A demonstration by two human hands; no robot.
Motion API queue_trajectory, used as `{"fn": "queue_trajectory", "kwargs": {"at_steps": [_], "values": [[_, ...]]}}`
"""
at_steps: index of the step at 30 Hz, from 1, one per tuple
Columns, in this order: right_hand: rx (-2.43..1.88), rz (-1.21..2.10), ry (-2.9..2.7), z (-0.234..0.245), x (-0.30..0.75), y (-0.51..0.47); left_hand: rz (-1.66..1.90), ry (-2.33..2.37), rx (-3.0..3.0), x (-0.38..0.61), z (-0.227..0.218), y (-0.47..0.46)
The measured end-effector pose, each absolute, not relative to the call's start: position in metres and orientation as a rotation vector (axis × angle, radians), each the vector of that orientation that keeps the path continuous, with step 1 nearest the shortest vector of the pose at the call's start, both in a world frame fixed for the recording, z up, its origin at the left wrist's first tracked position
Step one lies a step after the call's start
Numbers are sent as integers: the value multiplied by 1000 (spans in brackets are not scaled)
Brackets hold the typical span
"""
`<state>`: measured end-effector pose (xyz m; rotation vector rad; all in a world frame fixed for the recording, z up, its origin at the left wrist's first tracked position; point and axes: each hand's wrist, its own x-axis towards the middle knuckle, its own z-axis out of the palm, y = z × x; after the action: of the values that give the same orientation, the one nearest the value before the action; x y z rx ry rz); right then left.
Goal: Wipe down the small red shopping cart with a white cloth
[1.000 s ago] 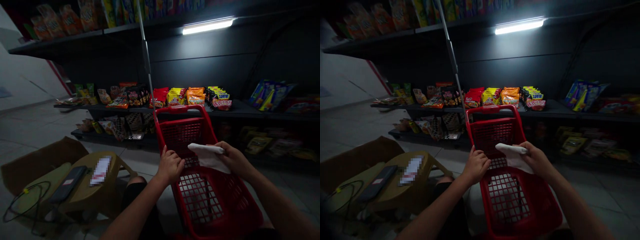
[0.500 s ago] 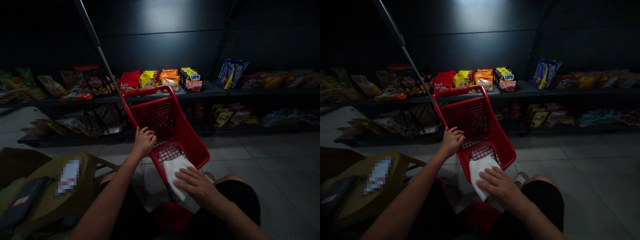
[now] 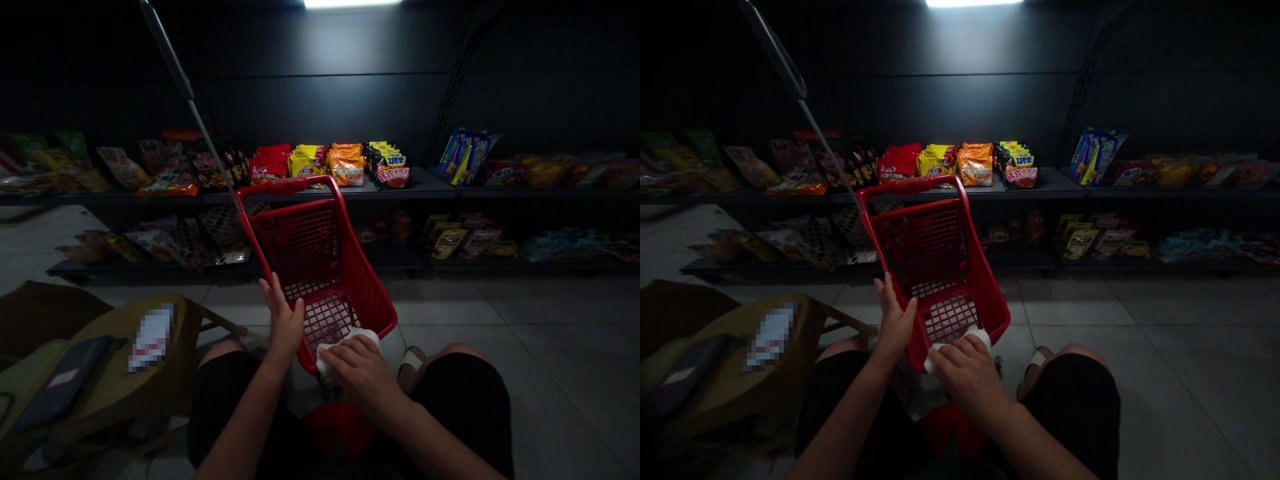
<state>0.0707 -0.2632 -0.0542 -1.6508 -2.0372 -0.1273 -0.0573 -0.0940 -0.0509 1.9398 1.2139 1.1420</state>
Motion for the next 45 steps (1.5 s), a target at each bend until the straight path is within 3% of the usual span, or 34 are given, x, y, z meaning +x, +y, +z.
{"fn": "queue_trajectory", "kwargs": {"at_steps": [6,14,29,45], "values": [[-1564,-70,-2236,-53,96,-259,1055,1176,2023,-69,-44,-94],[-1493,-118,-2089,-58,119,-264,1084,1164,2099,-62,-49,-97],[-1425,-440,-2019,-63,113,-225,985,962,2188,-57,-52,-44],[-1706,-445,-2075,-53,79,-217,899,667,2286,-57,-39,7]]}}
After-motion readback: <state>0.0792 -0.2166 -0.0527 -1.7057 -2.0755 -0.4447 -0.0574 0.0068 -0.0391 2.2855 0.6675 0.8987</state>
